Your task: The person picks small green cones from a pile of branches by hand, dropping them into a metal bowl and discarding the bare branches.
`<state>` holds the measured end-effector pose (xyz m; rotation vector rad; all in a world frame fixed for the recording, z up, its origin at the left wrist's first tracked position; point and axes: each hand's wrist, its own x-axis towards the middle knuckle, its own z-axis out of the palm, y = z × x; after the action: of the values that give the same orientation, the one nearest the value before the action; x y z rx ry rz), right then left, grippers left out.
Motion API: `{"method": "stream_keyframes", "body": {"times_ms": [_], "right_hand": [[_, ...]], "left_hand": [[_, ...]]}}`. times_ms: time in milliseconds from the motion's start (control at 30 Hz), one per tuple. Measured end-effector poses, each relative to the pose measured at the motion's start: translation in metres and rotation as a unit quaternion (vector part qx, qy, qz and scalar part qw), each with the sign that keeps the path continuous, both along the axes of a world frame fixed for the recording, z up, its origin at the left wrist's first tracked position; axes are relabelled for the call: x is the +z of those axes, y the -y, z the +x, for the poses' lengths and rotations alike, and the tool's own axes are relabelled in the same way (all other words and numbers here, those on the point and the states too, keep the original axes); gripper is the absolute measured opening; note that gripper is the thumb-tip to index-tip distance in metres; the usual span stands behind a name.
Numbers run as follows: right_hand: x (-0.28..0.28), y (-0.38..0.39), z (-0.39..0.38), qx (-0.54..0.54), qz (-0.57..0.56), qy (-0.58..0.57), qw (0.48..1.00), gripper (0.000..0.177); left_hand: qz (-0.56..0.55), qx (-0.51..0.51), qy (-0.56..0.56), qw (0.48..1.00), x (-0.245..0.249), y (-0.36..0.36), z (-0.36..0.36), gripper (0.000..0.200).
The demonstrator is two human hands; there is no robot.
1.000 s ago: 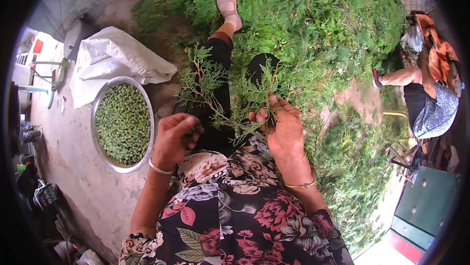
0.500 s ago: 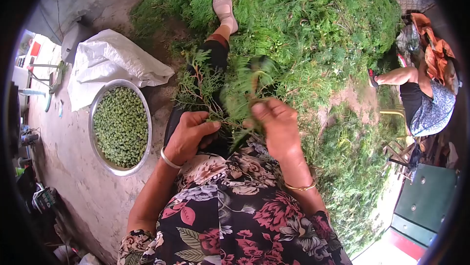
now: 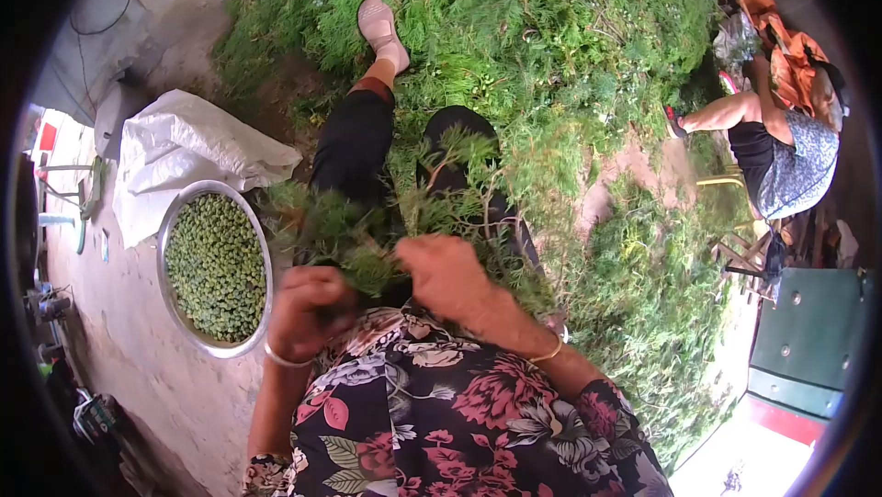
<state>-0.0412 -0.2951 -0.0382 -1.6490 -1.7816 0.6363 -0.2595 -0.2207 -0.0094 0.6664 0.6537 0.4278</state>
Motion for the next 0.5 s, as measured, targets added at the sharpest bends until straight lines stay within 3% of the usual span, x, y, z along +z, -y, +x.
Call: {"method": "stream_keyframes", "body": {"times_ms": [33,100,133,200,233,267,300,333,367,433,500], "right_hand": [[-0.006,0.003,0.005,-0.044,0.038,0.012,0.998,0.013],[0.004,0.004,0.026,-0.099,-0.031,0.003,0.995,0.011],[0.009,0.004,0.034,-0.131,-0.074,-0.029,0.988,0.01],[0.0,0.0,0.052,-0.196,0.024,-0.226,0.954,0.009],[0.027,-0.003,0.062,-0.25,-0.046,-0.174,0.951,0.006],[0.046,-0.007,0.068,-0.301,-0.068,-0.286,0.907,0.002],[0.06,-0.011,0.076,-0.307,-0.06,-0.284,0.906,0.002],[0.072,-0.015,0.084,-0.335,0.025,-0.366,0.868,0.006],[0.083,-0.018,0.093,-0.354,0.111,-0.441,0.817,0.01],[0.104,-0.017,0.113,-0.354,0.186,-0.484,0.778,0.014],[0.113,-0.011,0.14,-0.441,0.197,-0.48,0.732,0.014]], "left_hand": [[-0.033,0.033,0.123,0.991,-0.003,-0.005,-0.016,0.014],[0.059,0.113,0.121,0.984,0.006,-0.018,-0.048,0.011],[0.095,0.17,0.037,0.98,0.008,-0.024,-0.066,0.014],[0.192,0.27,-0.138,0.933,0.006,-0.035,-0.089,0.031],[0.254,0.312,-0.224,0.888,-0.002,-0.042,-0.096,0.041],[0.355,0.297,-0.36,0.81,-0.016,-0.047,-0.115,0.048],[0.361,0.293,-0.352,0.812,-0.032,-0.053,-0.133,0.048],[0.536,0.203,-0.585,0.574,-0.049,-0.059,-0.149,0.048],[0.631,0.091,-0.73,0.247,-0.067,-0.067,-0.17,0.049],[0.429,0.033,-0.698,0.572,-0.108,-0.089,-0.237,0.052],[0.41,0.135,-0.665,0.61,-0.097,-0.073,-0.222,0.044]]}}
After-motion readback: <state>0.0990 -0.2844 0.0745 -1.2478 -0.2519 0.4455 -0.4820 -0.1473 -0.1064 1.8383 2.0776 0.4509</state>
